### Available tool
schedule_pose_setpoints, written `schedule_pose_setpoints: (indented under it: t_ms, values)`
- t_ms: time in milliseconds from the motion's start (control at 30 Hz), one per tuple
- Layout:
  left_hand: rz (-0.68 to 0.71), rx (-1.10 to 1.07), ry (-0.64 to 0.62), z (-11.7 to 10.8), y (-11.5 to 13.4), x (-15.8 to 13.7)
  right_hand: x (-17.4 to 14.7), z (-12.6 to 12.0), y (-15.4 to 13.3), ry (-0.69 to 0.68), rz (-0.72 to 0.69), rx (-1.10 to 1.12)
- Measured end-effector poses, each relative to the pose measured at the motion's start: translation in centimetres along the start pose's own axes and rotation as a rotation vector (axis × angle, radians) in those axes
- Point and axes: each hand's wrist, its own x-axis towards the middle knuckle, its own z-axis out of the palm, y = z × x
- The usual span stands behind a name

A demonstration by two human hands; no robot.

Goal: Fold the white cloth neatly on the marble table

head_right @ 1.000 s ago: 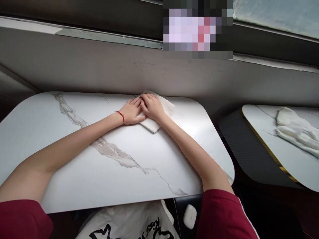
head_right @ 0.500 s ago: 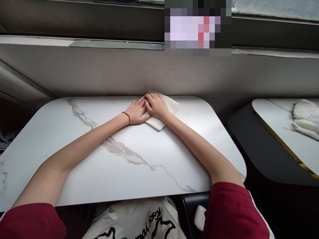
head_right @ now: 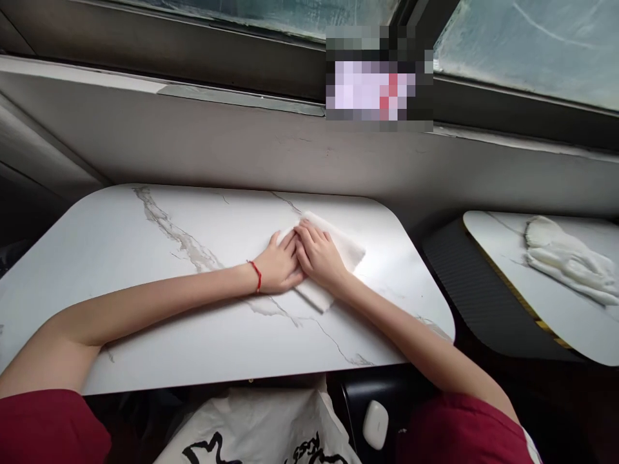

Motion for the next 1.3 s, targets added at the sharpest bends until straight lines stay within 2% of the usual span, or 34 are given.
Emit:
schedule_pose_setpoints:
  t_ms: [167, 233, 300, 433, 633, 767, 967, 1100, 1300]
  values:
    - [0.015, -0.036, -0.026, 0.0, 6.7, -3.7, -7.1, -2.4, -3.6, -0.032, -0.053, -0.024]
    - [0.038, -0.043, -0.037, 0.0, 7.8, -4.4, -8.0, -2.8, -4.2, -0.034, -0.061, -0.026]
    - [0.046, -0.062, -0.036, 0.0, 7.7, -4.4, -7.8, -2.8, -4.2, -0.035, -0.07, -0.03]
    - [0.025, -0.085, -0.042, -0.1, 5.1, -3.0, -5.0, -1.9, -2.8, -0.024, -0.108, -0.052]
    - [-0.044, -0.056, -0.044, 0.2, -1.8, -1.3, 2.1, 1.1, -1.1, 0.0, -0.098, -0.043]
    - [-0.175, -0.049, 0.005, 0.4, -6.8, -2.7, 7.9, 3.9, -2.0, -0.023, -0.172, 0.04]
    - [-0.324, -0.064, 0.041, 0.4, -13.1, -6.8, 15.2, 7.9, -5.8, -0.051, -0.264, 0.116]
    - [-0.389, -0.065, 0.066, 0.3, -14.9, -8.5, 17.5, 9.5, -7.6, -0.061, -0.308, 0.134]
    - [-0.43, -0.048, 0.043, 0.4, -14.8, -9.0, 17.6, 10.0, -7.8, -0.06, -0.313, 0.157]
